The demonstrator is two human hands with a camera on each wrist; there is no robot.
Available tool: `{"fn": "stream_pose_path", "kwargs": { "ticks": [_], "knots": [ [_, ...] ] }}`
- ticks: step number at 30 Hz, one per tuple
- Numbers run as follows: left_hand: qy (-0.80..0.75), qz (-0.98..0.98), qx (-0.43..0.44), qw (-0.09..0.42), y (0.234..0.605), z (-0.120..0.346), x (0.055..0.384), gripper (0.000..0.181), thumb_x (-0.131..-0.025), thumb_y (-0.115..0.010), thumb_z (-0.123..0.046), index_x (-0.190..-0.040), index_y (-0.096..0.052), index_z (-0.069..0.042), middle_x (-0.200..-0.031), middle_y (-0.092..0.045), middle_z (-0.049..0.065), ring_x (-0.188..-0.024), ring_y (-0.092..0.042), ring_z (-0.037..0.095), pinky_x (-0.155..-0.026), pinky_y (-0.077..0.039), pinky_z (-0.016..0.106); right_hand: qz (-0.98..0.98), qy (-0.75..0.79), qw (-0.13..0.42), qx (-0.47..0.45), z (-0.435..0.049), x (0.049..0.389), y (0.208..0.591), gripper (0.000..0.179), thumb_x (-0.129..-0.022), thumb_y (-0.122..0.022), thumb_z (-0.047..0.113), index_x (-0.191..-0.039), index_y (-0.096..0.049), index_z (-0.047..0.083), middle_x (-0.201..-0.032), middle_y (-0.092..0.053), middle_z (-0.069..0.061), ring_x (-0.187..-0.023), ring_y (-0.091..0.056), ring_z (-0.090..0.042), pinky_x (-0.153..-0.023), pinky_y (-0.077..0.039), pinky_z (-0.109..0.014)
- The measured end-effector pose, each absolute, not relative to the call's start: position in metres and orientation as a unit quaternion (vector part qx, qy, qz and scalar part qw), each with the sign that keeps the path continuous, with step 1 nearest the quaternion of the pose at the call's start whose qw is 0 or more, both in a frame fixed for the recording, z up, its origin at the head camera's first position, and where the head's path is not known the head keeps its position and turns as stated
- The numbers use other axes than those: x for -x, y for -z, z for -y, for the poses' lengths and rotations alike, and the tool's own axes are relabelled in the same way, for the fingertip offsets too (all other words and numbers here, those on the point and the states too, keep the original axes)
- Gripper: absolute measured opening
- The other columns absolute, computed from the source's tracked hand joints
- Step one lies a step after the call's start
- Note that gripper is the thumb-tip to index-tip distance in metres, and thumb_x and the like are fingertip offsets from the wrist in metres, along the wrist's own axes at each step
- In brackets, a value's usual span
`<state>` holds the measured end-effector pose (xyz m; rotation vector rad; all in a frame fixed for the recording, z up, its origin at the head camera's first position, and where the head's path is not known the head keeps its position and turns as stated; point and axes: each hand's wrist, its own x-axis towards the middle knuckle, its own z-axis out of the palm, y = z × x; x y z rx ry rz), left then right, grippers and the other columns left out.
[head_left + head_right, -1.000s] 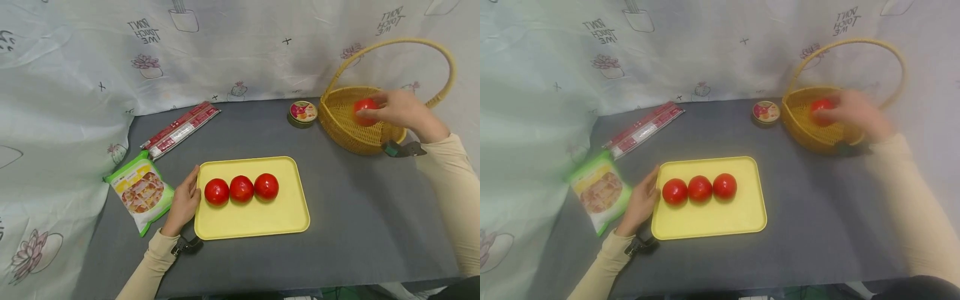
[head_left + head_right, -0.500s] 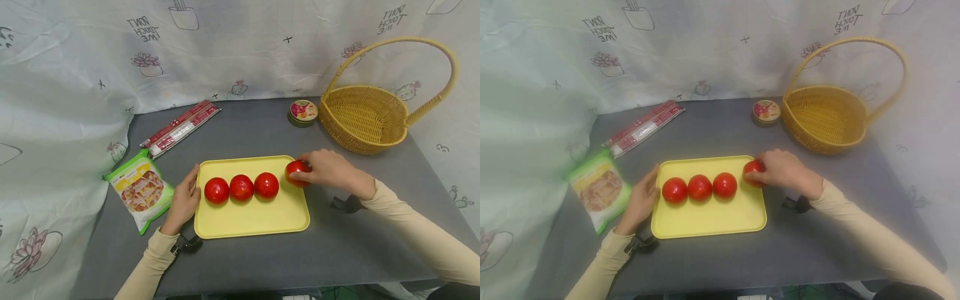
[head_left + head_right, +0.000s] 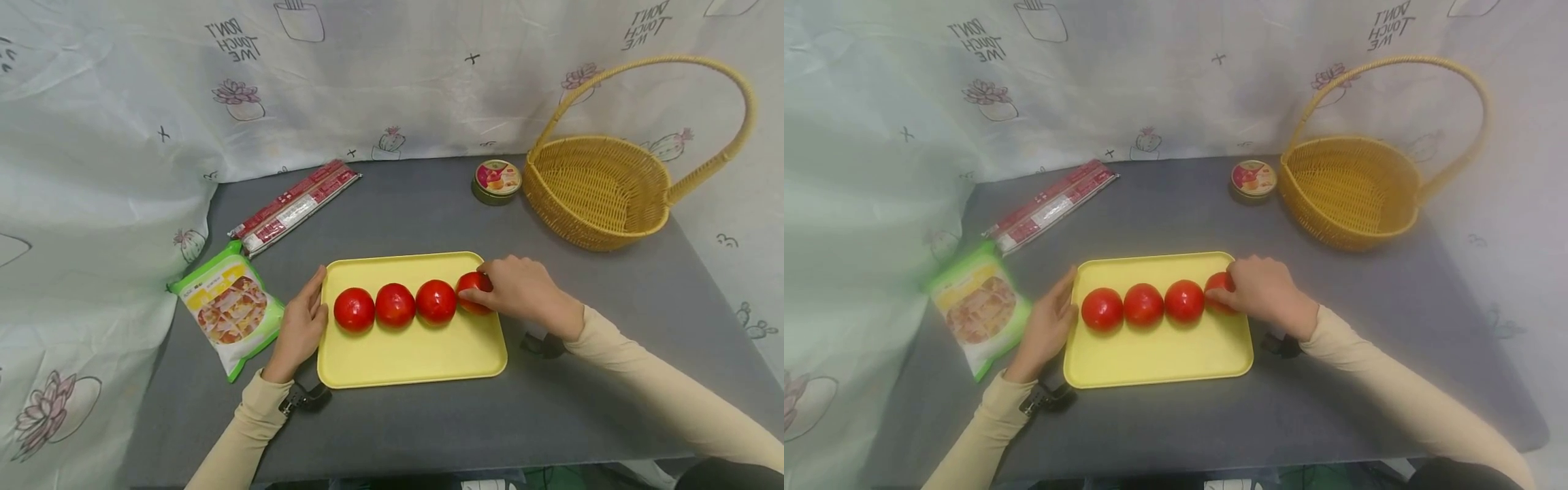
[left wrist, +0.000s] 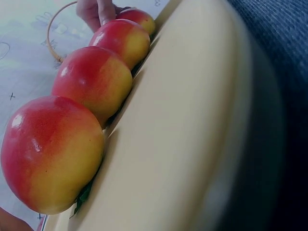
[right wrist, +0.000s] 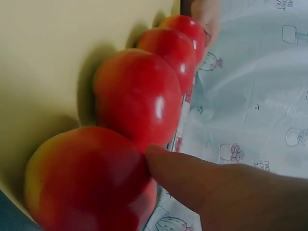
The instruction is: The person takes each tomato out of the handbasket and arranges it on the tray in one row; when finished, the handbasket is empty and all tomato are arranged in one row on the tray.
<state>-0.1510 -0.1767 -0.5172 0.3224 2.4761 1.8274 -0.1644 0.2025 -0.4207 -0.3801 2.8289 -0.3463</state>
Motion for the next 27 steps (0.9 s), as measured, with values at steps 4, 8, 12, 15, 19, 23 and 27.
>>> {"fn": "stream_pose_path", "kwargs": {
  "ticks": [4, 8, 12, 15, 19, 23, 27],
  "knots": [
    [-0.59, -0.801, -0.103, 0.025, 0.516, 0.177, 0.15, 0.065, -0.1, -0.045, 0.02, -0.162, -0.033, 0.007, -0.171, -0.028, 0.02, -0.156, -0.03, 0.029, -0.121, -0.031, 0.033, -0.977, 0.118, 0.117, 0.134, -0.199, 0.157, 0.424, 0.042, -0.095, -0.077, 0.052, -0.084, -0.068, 0.012, -0.062, -0.05, -0.002, -0.059, -0.051, -0.024, -0.047, -0.039, -0.034],
    [-0.589, -0.802, -0.101, 0.022, 0.516, 0.176, 0.148, 0.065, -0.1, -0.044, 0.019, -0.162, -0.033, 0.007, -0.171, -0.028, 0.02, -0.156, -0.029, 0.029, -0.122, -0.031, 0.033, -0.98, 0.11, 0.097, 0.137, -0.198, 0.153, 0.424, 0.045, -0.095, -0.075, 0.054, -0.083, -0.065, 0.013, -0.061, -0.046, -0.002, -0.057, -0.048, -0.024, -0.045, -0.035, -0.033],
    [-0.583, -0.806, -0.1, 0.017, 0.515, 0.177, 0.146, 0.064, -0.1, -0.044, 0.019, -0.162, -0.033, 0.007, -0.171, -0.028, 0.02, -0.156, -0.03, 0.029, -0.121, -0.031, 0.032, -0.982, 0.106, 0.075, 0.135, -0.201, 0.154, 0.423, 0.047, -0.096, -0.073, 0.057, -0.085, -0.065, 0.012, -0.063, -0.048, -0.003, -0.058, -0.051, -0.025, -0.044, -0.038, -0.036],
    [-0.568, -0.816, -0.107, 0.004, 0.515, 0.178, 0.146, 0.063, -0.101, -0.045, 0.017, -0.162, -0.035, 0.007, -0.171, -0.03, 0.02, -0.156, -0.03, 0.029, -0.121, -0.032, 0.034, -0.982, 0.113, 0.056, 0.143, -0.206, 0.157, 0.422, 0.049, -0.099, -0.07, 0.056, -0.107, -0.075, 0.007, -0.085, -0.069, -0.01, -0.077, -0.066, -0.032, -0.053, -0.055, -0.049],
    [-0.49, -0.861, -0.131, -0.041, 0.507, 0.182, 0.147, 0.059, -0.105, -0.052, 0.007, -0.163, -0.039, 0.002, -0.171, -0.032, 0.018, -0.158, -0.028, 0.029, -0.127, -0.029, 0.045, -0.974, 0.144, 0.031, 0.17, -0.213, 0.163, 0.425, 0.061, -0.104, -0.065, 0.048, -0.147, -0.063, 0.005, -0.147, -0.06, -0.021, -0.132, -0.058, -0.043, -0.093, -0.057, -0.068],
    [-0.329, -0.926, -0.174, -0.053, 0.481, 0.189, 0.153, 0.071, -0.111, -0.056, -0.028, -0.171, -0.023, -0.009, -0.176, -0.016, 0.015, -0.163, -0.007, 0.034, -0.131, -0.012, 0.061, -0.962, 0.177, -0.003, 0.209, -0.219, 0.172, 0.434, 0.068, -0.106, -0.066, 0.037, -0.163, -0.044, 0.005, -0.171, -0.028, -0.025, -0.158, -0.025, -0.045, -0.122, -0.031, -0.069],
    [-0.188, -0.958, -0.215, -0.024, 0.453, 0.193, 0.166, 0.085, -0.11, -0.043, -0.059, -0.173, -0.005, -0.017, -0.178, 0.005, 0.01, -0.162, 0.013, 0.036, -0.13, 0.002, 0.064, -0.956, 0.18, -0.025, 0.231, -0.222, 0.179, 0.445, 0.074, -0.108, -0.062, 0.035, -0.169, -0.029, 0.008, -0.176, -0.007, -0.022, -0.163, -0.002, -0.039, -0.129, -0.012, -0.067]
  ]
}}
